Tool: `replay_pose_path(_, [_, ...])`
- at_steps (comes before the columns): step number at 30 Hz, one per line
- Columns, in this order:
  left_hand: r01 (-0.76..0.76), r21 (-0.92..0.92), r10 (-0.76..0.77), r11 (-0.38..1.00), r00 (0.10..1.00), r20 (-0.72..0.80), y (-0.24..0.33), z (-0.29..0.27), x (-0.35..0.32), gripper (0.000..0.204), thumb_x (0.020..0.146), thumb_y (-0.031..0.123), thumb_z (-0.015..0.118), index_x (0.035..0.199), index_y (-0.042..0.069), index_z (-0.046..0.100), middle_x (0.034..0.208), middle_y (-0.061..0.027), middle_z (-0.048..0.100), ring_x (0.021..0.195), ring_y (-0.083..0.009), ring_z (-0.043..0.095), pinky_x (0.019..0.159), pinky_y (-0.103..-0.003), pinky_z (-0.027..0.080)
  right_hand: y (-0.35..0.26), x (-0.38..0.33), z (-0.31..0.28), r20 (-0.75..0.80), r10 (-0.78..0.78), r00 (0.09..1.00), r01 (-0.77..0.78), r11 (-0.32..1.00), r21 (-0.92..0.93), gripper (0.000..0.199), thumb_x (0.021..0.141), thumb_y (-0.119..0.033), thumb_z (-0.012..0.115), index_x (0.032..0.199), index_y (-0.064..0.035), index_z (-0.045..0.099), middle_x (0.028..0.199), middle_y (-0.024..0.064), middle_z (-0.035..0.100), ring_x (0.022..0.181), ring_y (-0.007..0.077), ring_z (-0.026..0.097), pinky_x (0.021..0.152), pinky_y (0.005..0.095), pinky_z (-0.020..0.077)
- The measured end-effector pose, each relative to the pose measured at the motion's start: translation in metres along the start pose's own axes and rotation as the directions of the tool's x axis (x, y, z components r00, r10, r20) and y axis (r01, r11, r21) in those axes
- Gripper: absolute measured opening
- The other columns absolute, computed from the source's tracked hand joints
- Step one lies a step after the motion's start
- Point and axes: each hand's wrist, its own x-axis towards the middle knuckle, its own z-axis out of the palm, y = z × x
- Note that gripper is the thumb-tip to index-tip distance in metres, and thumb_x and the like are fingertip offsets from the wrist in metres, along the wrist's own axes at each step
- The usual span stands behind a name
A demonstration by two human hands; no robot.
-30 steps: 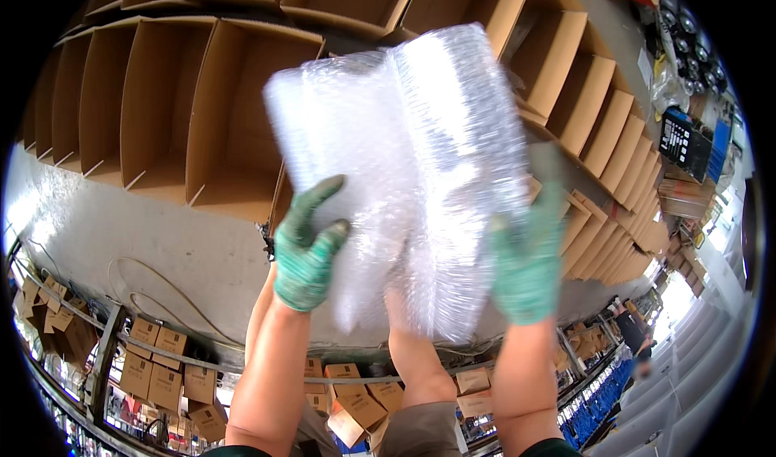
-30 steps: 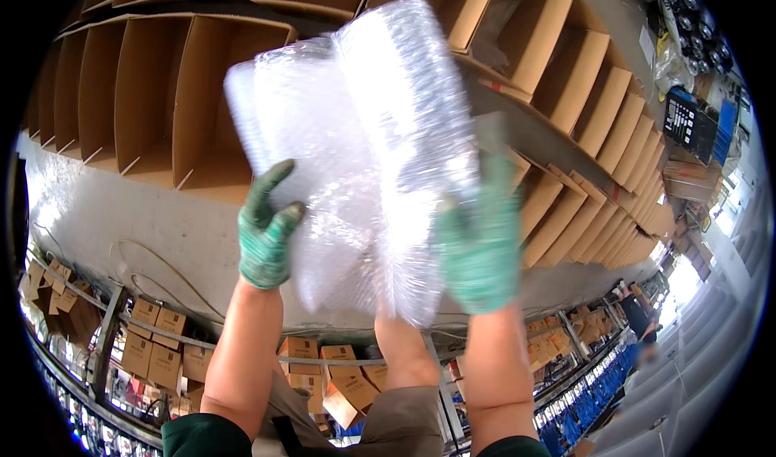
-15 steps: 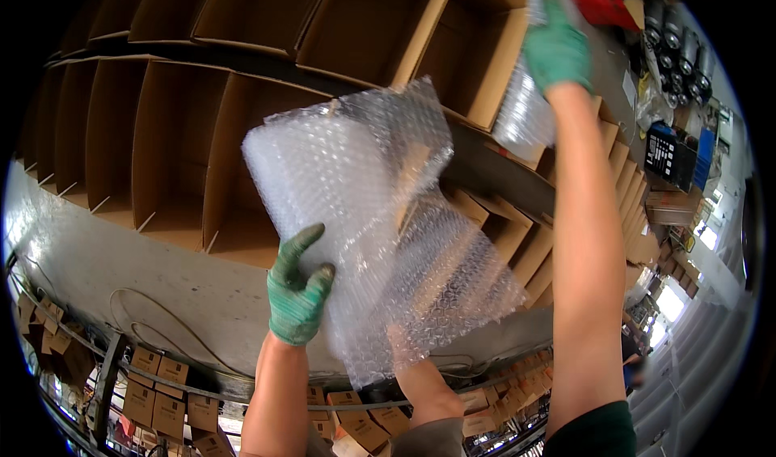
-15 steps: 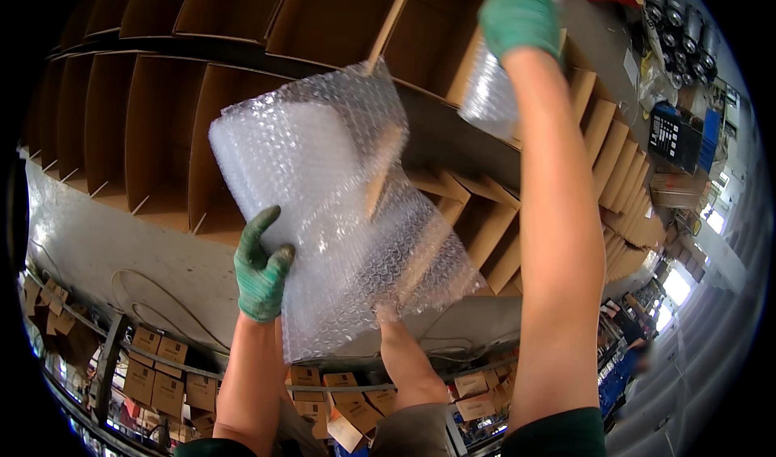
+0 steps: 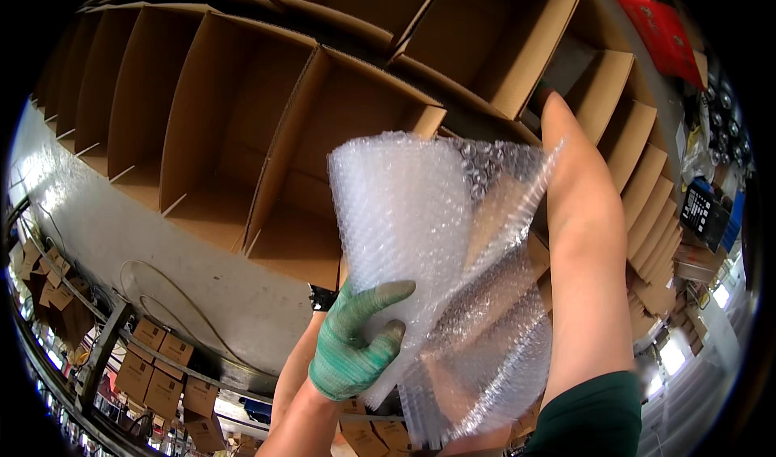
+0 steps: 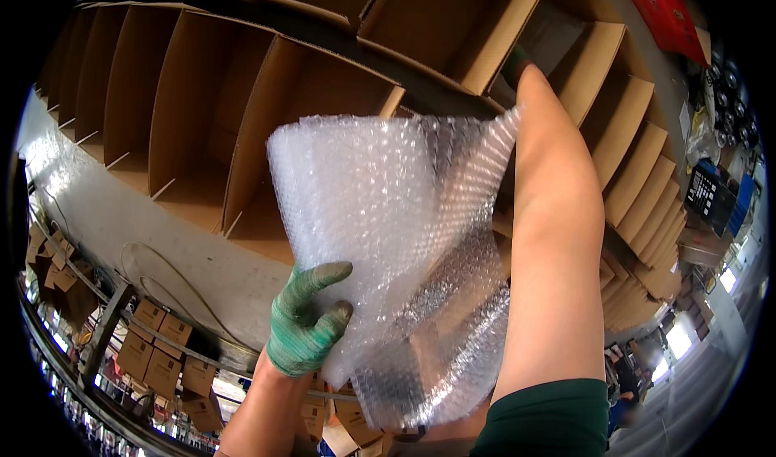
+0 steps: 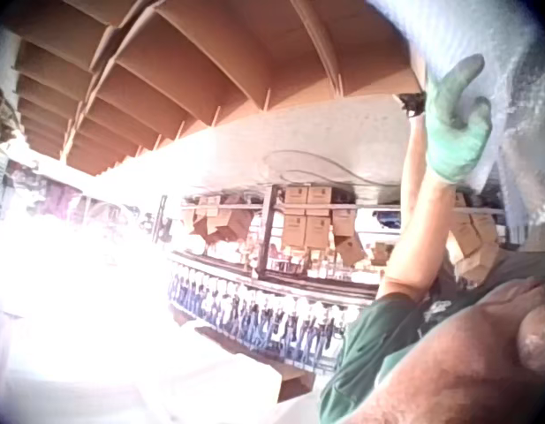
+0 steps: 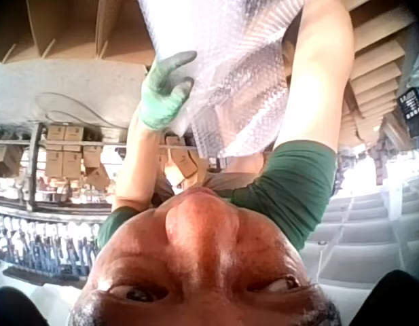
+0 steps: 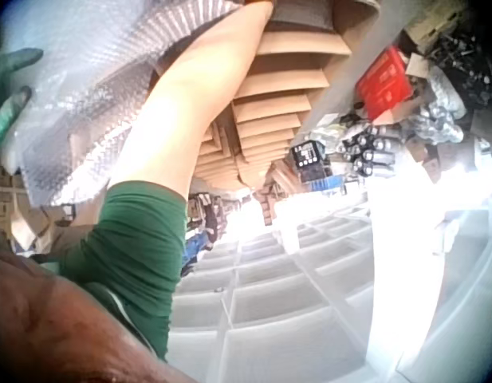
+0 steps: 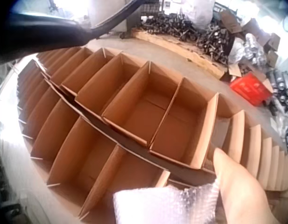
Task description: The person cuts sheets of bubble wrap from a large roll using scissors and places them into the compartments of a cardboard box. The person repeats this process multiple times, cutting the material and organizing it into the box sections.
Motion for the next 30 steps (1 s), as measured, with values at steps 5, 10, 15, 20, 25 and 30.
replay_pose_path(5, [0.049,-0.055,-0.051,0.997,0.998,-0.036,-0.002,0.010,-0.002,0.051,0.081,-0.006,0.062,0.131,0.004,0.065,0.134,-0.0124,0.054,0.121,-0.0229,0.054,0.104,-0.034,0.043,0.010,-0.053,-0.044,-0.081,-0.063,0.995,0.103,0.603,0.791,0.039,0.102,-0.020,0.059,0.139,-0.0071,0.051,0.138,0.0094,0.059,0.104,0.0240,0.064,0.096,0.0374,0.0530])
replay_pose_path(10, [-0.064,0.089,0.067,0.994,0.997,-0.032,-0.014,0.010,-0.010,0.055,0.085,0.006,0.070,0.139,0.004,0.059,0.133,-0.0116,0.058,0.121,-0.0225,0.054,0.108,-0.036,0.041,-0.091,-0.351,-0.186,0.035,-0.386,0.922,0.318,0.805,0.501,0.029,0.099,-0.023,0.064,0.120,-0.0045,0.060,0.104,0.0061,0.067,0.089,0.0142,0.063,0.079,0.0291,0.0517])
replay_pose_path(15, [-0.019,-0.060,0.031,0.998,0.977,0.210,0.016,0.033,-0.025,0.065,0.097,0.022,0.069,0.154,0.006,0.040,0.149,-0.0121,0.047,0.140,-0.0230,0.040,0.118,-0.037,0.030,-0.103,-0.512,-0.182,0.348,-0.407,0.845,0.254,0.876,0.409,0.085,0.074,-0.024,0.090,0.138,-0.0067,0.037,0.153,0.0209,0.034,0.134,0.0335,0.048,0.109,0.0469,0.0459])
replay_pose_path(20, [0.056,-0.051,-0.041,0.997,0.965,0.258,0.029,0.041,-0.059,0.067,0.102,0.032,0.062,0.157,0.006,0.034,0.154,-0.0118,0.043,0.140,-0.0233,0.040,0.117,-0.038,0.030,-0.079,-0.562,-0.166,0.415,-0.161,0.895,-0.274,0.537,0.798,0.075,0.081,-0.009,0.082,0.138,-0.0069,0.033,0.158,0.0193,0.029,0.144,0.0290,0.035,0.116,0.0433,0.0343])
replay_pose_path(25, [-0.062,0.148,0.020,0.987,0.963,0.270,0.039,0.050,-0.077,0.054,0.100,0.010,0.062,0.151,0.007,0.045,0.141,-0.0098,0.053,0.130,-0.0194,0.048,0.110,-0.033,0.037,-0.066,-0.587,-0.177,0.347,-0.125,0.929,-0.235,0.526,0.818,0.058,0.089,-0.001,0.064,0.141,-0.0045,0.039,0.146,0.0197,0.048,0.131,0.0275,0.052,0.106,0.0405,0.0443])
replay_pose_path(30, [-0.079,0.294,-0.018,0.952,0.950,0.311,0.040,0.055,-0.089,0.052,0.097,0.002,0.062,0.147,0.004,0.050,0.142,-0.0087,0.054,0.126,-0.0164,0.049,0.109,-0.032,0.039,-0.044,-0.602,-0.155,0.209,-0.048,0.977,-0.140,0.594,0.792,0.056,0.092,-0.004,0.056,0.146,-0.0037,0.042,0.123,0.0195,0.063,0.113,0.0269,0.063,0.098,0.0384,0.0495])
